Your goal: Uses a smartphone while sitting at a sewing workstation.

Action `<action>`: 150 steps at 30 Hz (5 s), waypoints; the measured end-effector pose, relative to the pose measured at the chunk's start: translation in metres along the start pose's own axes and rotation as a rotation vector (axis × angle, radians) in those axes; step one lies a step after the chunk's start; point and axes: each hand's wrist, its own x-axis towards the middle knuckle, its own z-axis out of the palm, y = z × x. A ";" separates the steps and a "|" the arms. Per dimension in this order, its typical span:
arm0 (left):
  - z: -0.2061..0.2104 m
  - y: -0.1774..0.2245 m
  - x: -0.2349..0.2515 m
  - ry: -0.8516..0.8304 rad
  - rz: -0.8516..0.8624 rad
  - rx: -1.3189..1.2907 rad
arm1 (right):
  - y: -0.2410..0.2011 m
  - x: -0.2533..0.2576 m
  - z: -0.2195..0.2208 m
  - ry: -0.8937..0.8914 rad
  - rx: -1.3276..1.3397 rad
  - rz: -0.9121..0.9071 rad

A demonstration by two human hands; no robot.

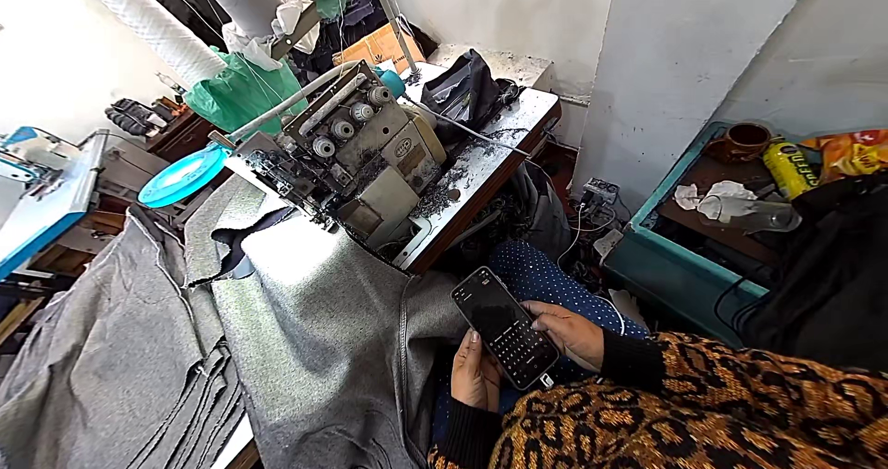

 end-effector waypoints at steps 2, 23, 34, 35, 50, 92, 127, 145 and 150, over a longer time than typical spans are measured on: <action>0.000 0.000 0.000 -0.005 -0.002 -0.002 | 0.000 0.000 -0.001 -0.009 -0.013 -0.004; 0.000 0.001 0.000 -0.020 -0.002 0.000 | 0.002 0.002 -0.001 -0.004 -0.044 -0.010; 0.001 0.002 0.000 -0.016 -0.001 0.003 | -0.003 0.001 0.003 0.005 -0.109 0.008; 0.001 0.002 0.000 -0.019 0.001 0.007 | -0.003 0.001 0.004 0.006 -0.134 0.009; 0.002 0.001 0.000 -0.024 -0.002 0.023 | -0.004 0.001 0.009 0.018 -0.221 0.034; 0.000 -0.001 0.002 -0.029 -0.006 0.007 | 0.004 0.008 0.003 0.024 -0.204 -0.051; 0.000 -0.002 0.001 -0.032 -0.013 0.011 | 0.004 0.005 0.003 0.001 -0.122 -0.073; 0.005 -0.002 0.001 -0.060 0.009 0.024 | -0.014 0.002 0.022 0.145 -0.640 0.083; 0.005 -0.001 0.001 -0.044 0.015 0.024 | -0.007 0.003 0.017 0.118 -0.476 0.004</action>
